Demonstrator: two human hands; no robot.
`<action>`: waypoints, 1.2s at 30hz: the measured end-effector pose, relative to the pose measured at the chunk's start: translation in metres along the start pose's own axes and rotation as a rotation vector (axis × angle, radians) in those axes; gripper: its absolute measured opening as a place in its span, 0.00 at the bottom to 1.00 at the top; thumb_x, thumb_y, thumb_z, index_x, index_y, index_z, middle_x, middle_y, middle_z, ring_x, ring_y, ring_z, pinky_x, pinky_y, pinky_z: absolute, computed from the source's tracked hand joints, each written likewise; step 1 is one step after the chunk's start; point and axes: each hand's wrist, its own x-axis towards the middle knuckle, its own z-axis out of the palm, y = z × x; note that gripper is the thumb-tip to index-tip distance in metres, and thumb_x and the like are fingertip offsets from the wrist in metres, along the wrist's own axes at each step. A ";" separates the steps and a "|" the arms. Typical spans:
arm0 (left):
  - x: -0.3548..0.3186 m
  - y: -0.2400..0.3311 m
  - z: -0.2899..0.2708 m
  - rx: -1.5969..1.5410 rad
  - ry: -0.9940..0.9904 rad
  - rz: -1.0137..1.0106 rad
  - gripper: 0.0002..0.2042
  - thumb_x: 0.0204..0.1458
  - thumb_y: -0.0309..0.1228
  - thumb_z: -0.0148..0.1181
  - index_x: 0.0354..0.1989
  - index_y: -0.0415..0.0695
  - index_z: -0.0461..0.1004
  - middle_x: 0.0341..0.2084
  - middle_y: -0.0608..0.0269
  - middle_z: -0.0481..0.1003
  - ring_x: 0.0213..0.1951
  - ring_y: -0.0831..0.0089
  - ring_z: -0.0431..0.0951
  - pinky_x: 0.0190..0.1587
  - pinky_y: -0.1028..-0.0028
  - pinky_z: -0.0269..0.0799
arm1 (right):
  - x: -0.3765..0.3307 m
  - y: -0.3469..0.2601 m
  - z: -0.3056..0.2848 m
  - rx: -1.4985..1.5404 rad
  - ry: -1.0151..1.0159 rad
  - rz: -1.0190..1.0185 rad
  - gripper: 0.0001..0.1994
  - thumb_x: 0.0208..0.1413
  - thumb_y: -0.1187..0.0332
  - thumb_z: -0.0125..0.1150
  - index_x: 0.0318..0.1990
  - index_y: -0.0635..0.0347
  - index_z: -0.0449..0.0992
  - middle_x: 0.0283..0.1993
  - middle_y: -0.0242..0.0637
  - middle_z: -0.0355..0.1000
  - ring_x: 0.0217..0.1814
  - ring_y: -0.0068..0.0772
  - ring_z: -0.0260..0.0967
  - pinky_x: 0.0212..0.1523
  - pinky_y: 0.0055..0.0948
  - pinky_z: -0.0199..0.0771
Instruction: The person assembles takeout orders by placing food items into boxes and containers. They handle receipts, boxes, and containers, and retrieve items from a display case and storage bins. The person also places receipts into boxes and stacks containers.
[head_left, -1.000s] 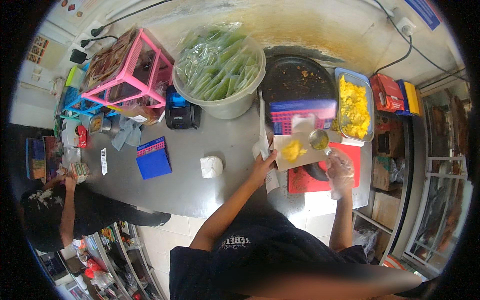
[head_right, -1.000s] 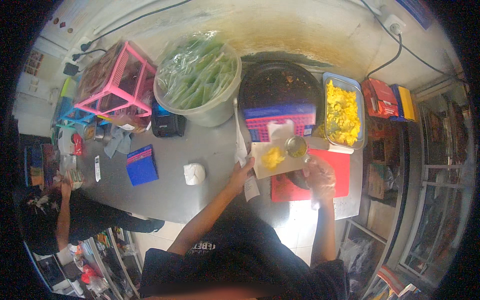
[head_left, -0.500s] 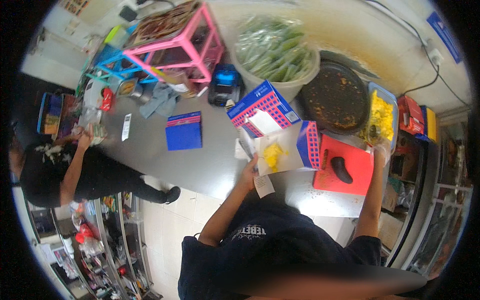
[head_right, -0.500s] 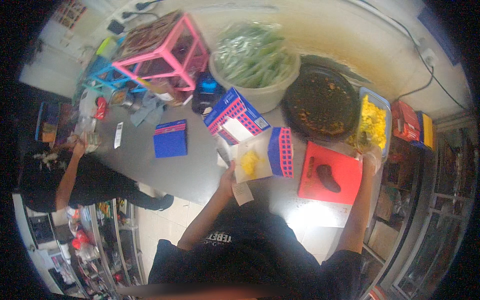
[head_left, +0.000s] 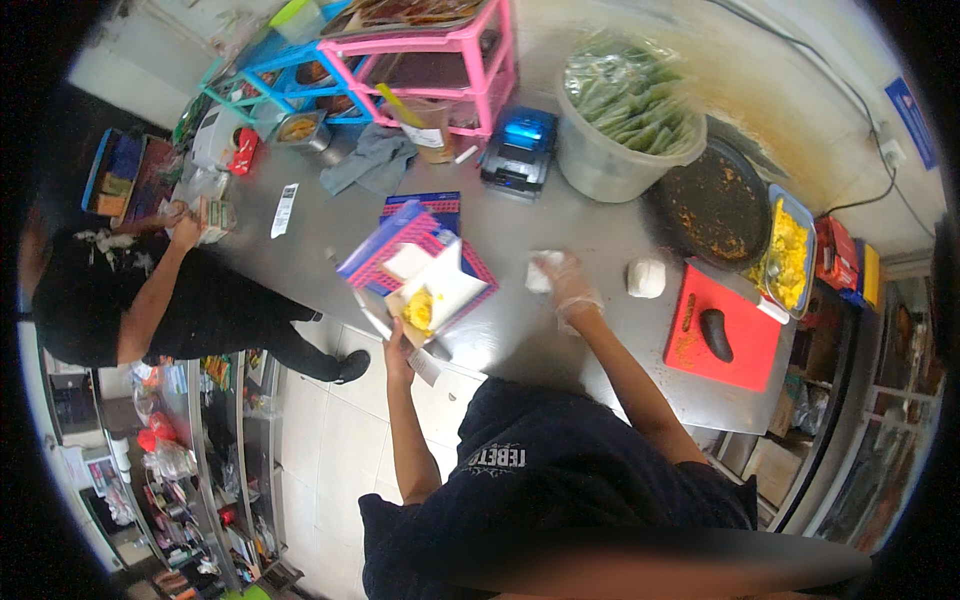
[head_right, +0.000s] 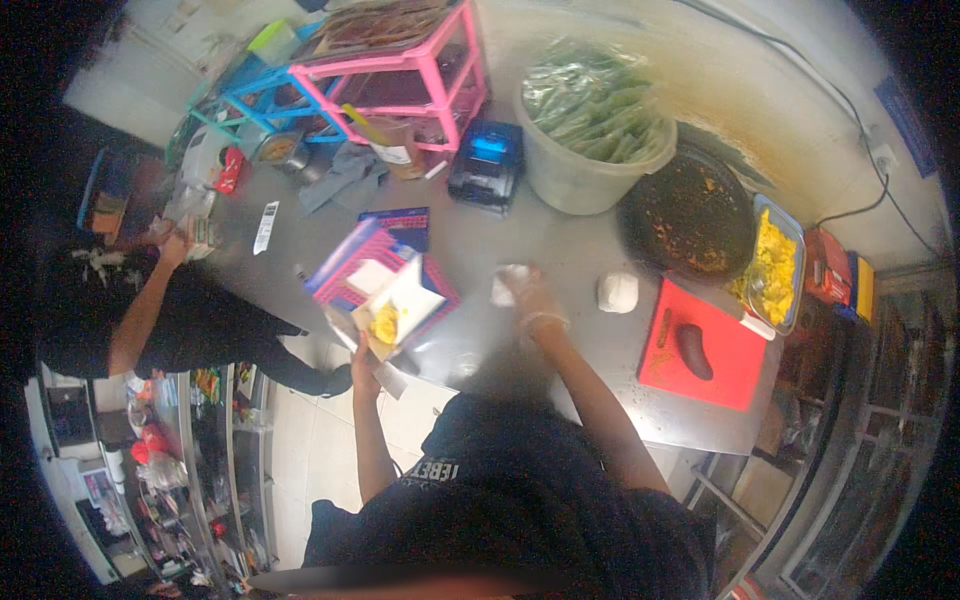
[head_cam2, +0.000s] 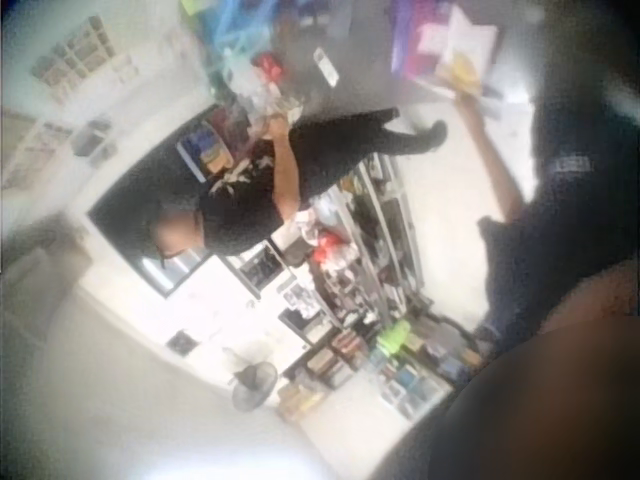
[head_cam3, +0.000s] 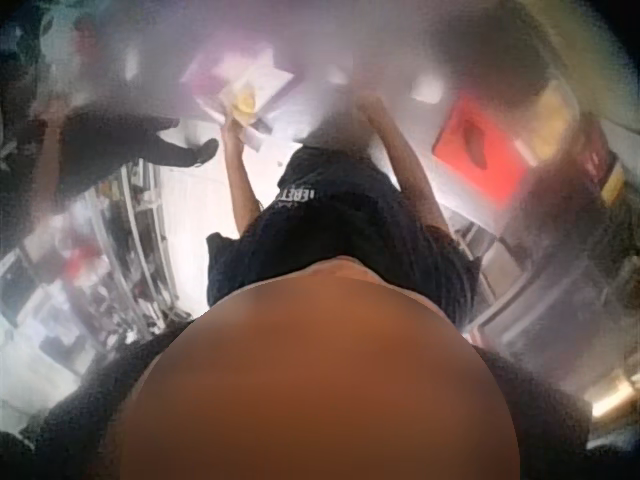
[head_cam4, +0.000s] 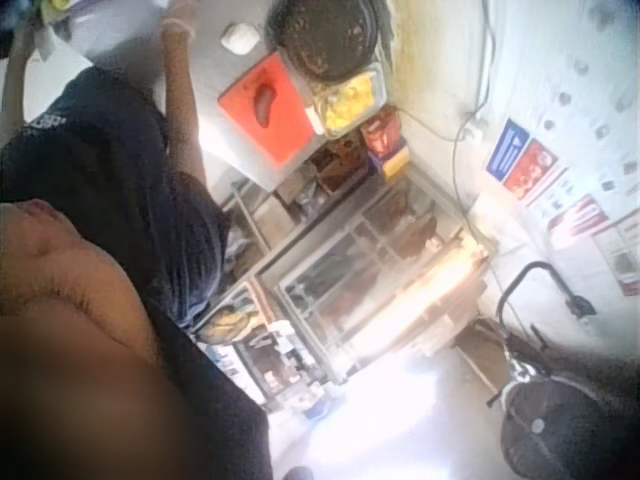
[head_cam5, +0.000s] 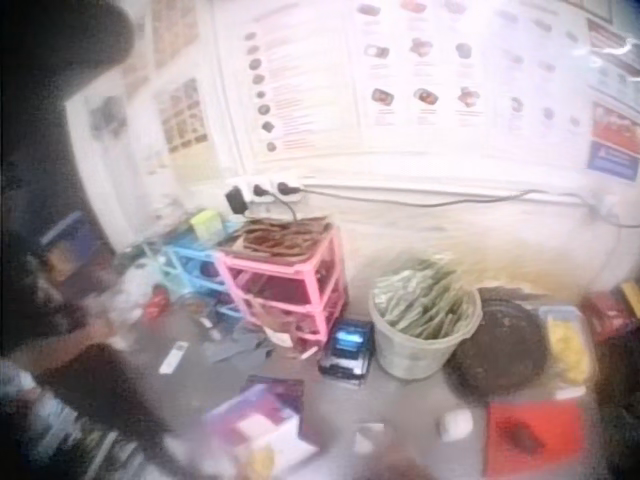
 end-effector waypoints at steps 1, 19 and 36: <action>-0.002 -0.003 -0.003 0.040 -0.041 0.034 0.31 0.57 0.45 0.57 0.63 0.39 0.57 0.53 0.58 0.69 0.52 0.67 0.72 0.49 0.70 0.72 | 0.004 0.000 0.005 0.101 0.110 0.009 0.28 0.48 0.61 0.66 0.59 0.48 0.67 0.62 0.52 0.60 0.63 0.49 0.58 0.62 0.43 0.61; 0.055 -0.044 0.109 0.600 -0.366 -0.137 0.20 0.57 0.39 0.59 0.52 0.39 0.70 0.38 0.64 0.75 0.38 0.76 0.75 0.39 0.75 0.71 | -0.015 -0.071 -0.046 0.716 0.081 0.567 0.16 0.57 0.59 0.54 0.48 0.59 0.70 0.42 0.53 0.73 0.47 0.51 0.72 0.47 0.45 0.69; 0.061 -0.062 0.196 0.754 -0.468 0.250 0.20 0.56 0.38 0.59 0.52 0.38 0.71 0.41 0.55 0.77 0.41 0.67 0.76 0.47 0.68 0.70 | 0.008 0.002 -0.011 0.145 0.109 0.590 0.15 0.53 0.76 0.48 0.49 0.61 0.69 0.44 0.51 0.70 0.49 0.53 0.68 0.49 0.41 0.69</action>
